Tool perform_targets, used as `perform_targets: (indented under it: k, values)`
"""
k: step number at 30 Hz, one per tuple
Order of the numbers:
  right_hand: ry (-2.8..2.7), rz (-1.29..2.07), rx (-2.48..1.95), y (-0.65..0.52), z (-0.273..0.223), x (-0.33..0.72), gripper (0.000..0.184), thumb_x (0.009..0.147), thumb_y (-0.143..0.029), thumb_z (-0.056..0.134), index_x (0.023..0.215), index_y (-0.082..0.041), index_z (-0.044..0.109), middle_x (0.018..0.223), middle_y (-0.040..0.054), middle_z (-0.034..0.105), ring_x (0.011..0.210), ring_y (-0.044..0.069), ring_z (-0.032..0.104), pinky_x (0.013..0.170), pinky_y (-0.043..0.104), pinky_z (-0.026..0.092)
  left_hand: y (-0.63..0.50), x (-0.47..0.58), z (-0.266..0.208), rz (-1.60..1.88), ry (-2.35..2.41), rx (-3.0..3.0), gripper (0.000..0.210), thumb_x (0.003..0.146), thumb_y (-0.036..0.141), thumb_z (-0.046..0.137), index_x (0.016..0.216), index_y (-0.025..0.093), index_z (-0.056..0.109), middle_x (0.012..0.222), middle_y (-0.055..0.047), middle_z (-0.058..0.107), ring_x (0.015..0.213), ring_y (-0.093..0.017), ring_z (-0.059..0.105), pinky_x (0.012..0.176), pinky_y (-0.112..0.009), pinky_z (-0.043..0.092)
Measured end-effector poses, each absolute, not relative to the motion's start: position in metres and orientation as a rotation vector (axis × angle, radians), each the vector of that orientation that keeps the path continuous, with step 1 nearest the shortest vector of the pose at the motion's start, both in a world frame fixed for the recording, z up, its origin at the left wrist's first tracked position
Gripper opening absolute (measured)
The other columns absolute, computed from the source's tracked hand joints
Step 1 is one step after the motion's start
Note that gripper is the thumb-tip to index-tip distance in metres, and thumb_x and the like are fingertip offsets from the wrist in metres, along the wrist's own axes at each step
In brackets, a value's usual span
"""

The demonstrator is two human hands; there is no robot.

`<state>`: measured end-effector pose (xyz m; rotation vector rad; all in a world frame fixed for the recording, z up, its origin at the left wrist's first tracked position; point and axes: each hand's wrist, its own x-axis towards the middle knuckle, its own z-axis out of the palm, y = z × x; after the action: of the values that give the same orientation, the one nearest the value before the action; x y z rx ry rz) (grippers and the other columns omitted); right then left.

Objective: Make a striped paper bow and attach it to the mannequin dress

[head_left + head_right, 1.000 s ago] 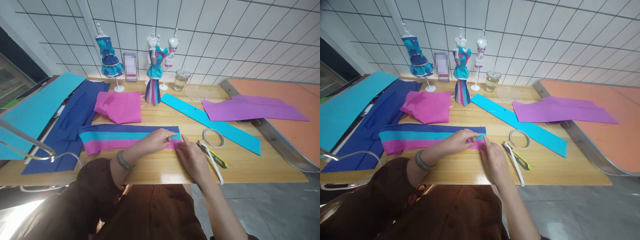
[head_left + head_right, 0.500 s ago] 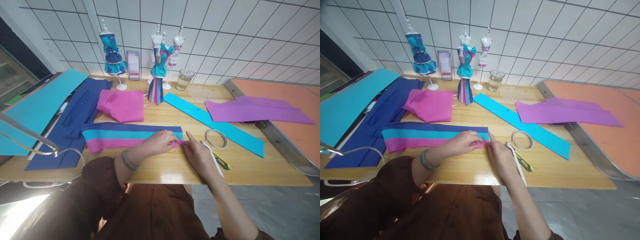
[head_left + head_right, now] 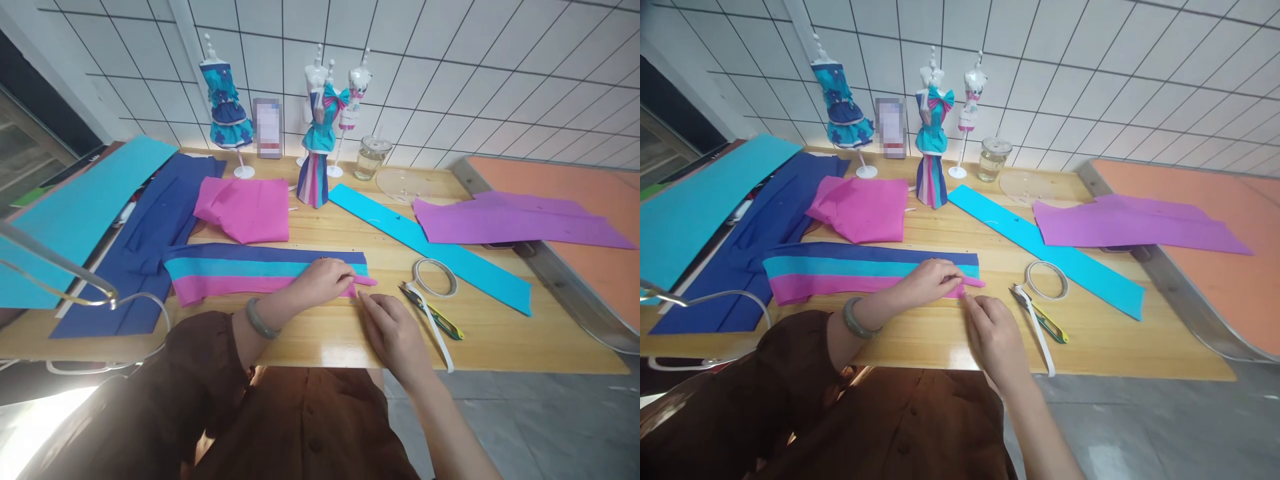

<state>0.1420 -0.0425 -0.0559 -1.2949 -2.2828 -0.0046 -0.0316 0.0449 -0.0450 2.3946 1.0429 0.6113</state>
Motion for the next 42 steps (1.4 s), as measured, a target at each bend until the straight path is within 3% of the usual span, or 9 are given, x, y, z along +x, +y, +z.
perform_targets:
  k: [8, 20, 42]
  values:
    - [-2.482, -0.218, -1.374, -0.037, -0.062, 0.142, 0.046, 0.085, -0.011, 0.036, 0.131, -0.017, 0.039, 0.092, 0.0119, 0.056, 0.079, 0.022, 0.046, 0.067, 0.035, 0.041, 0.045, -0.034, -0.043, 0.621, 1.036, 2.309, 0.021, 0.080, 0.018, 0.043, 0.078, 0.018, 0.064, 0.078, -0.001, 0.065, 0.070, -0.013, 0.054, 0.060, -0.022, 0.034]
    - [-2.521, -0.347, -1.442, -0.036, -0.058, 0.133, 0.041, 0.085, -0.011, 0.036, 0.125, -0.015, 0.046, 0.090, 0.0122, 0.056, 0.074, 0.022, 0.043, 0.064, 0.035, 0.037, 0.046, -0.033, -0.044, 0.597, 1.043, 2.322, 0.023, 0.081, 0.019, 0.042, 0.078, 0.018, 0.065, 0.077, -0.002, 0.064, 0.072, -0.013, 0.055, 0.063, -0.022, 0.035]
    - [-2.493, -0.311, -1.482, -0.044, -0.053, 0.128, 0.033, 0.086, -0.014, 0.039, 0.117, -0.015, 0.053, 0.094, 0.0121, 0.057, 0.081, 0.023, 0.044, 0.066, 0.035, 0.036, 0.046, -0.032, -0.046, 0.600, 1.029, 2.373, 0.024, 0.080, 0.016, 0.042, 0.079, 0.018, 0.066, 0.077, -0.002, 0.064, 0.072, -0.013, 0.055, 0.062, -0.022, 0.035]
